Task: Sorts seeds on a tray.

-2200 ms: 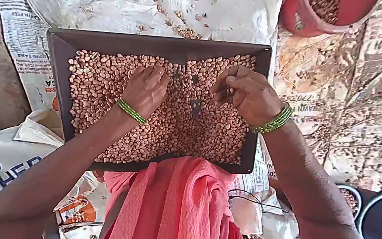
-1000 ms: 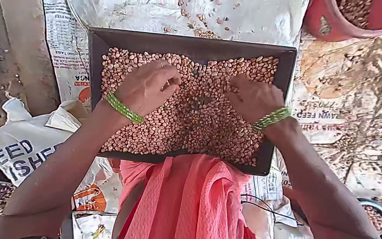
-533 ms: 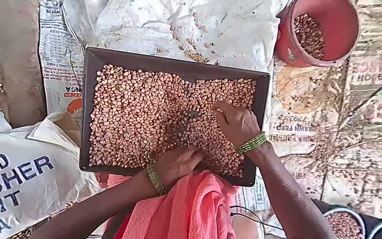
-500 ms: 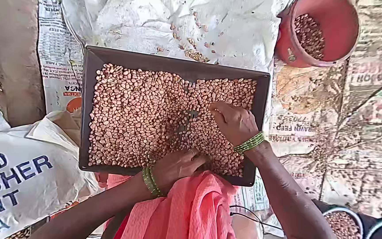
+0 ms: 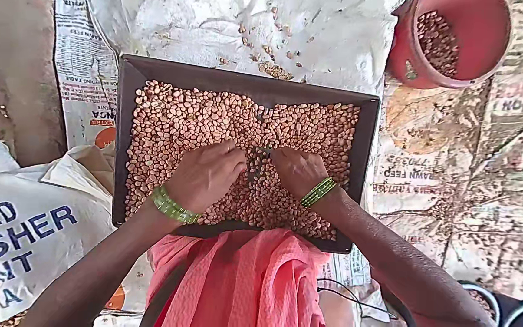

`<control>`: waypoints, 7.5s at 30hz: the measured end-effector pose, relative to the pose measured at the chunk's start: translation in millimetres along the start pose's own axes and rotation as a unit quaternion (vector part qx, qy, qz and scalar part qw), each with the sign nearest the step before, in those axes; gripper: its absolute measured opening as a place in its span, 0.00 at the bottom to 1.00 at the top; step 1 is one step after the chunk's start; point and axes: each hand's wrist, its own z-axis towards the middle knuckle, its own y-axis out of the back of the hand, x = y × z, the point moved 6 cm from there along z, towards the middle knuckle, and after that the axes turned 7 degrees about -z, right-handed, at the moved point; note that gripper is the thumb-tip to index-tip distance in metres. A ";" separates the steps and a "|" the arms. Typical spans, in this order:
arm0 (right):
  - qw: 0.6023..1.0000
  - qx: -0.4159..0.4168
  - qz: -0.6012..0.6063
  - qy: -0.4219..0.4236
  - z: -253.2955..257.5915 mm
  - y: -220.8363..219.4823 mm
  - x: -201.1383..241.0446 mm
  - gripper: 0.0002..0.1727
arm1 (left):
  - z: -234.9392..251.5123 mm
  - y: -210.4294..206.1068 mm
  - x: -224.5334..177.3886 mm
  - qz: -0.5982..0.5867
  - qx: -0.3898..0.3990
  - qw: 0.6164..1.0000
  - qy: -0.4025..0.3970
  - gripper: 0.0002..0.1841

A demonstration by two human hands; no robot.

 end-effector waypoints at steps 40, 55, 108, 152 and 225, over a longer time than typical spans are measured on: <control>0.992 -0.053 0.112 0.032 -17.8 1.6 -52.7 0.13 | 55.7 -26.6 6.1 -0.065 -0.087 0.991 -0.072 0.10; 0.993 -0.081 0.075 0.047 -19.6 2.0 -46.2 0.12 | -10.9 29.6 37.0 -0.131 -0.222 0.966 -0.018 0.14; 0.989 -0.075 -0.031 -0.123 -46.8 8.6 -65.8 0.11 | 94.1 -64.5 -5.1 -0.149 -0.227 0.962 0.003 0.19; 0.986 -0.037 0.149 0.067 -13.9 -1.7 -4.1 0.12 | -62.3 -52.7 -19.4 -0.091 0.071 0.993 -0.014 0.25; 0.801 0.052 0.595 -0.044 -46.4 5.5 -14.2 0.13 | -25.1 -73.8 11.0 0.070 -0.008 0.991 -0.115 0.08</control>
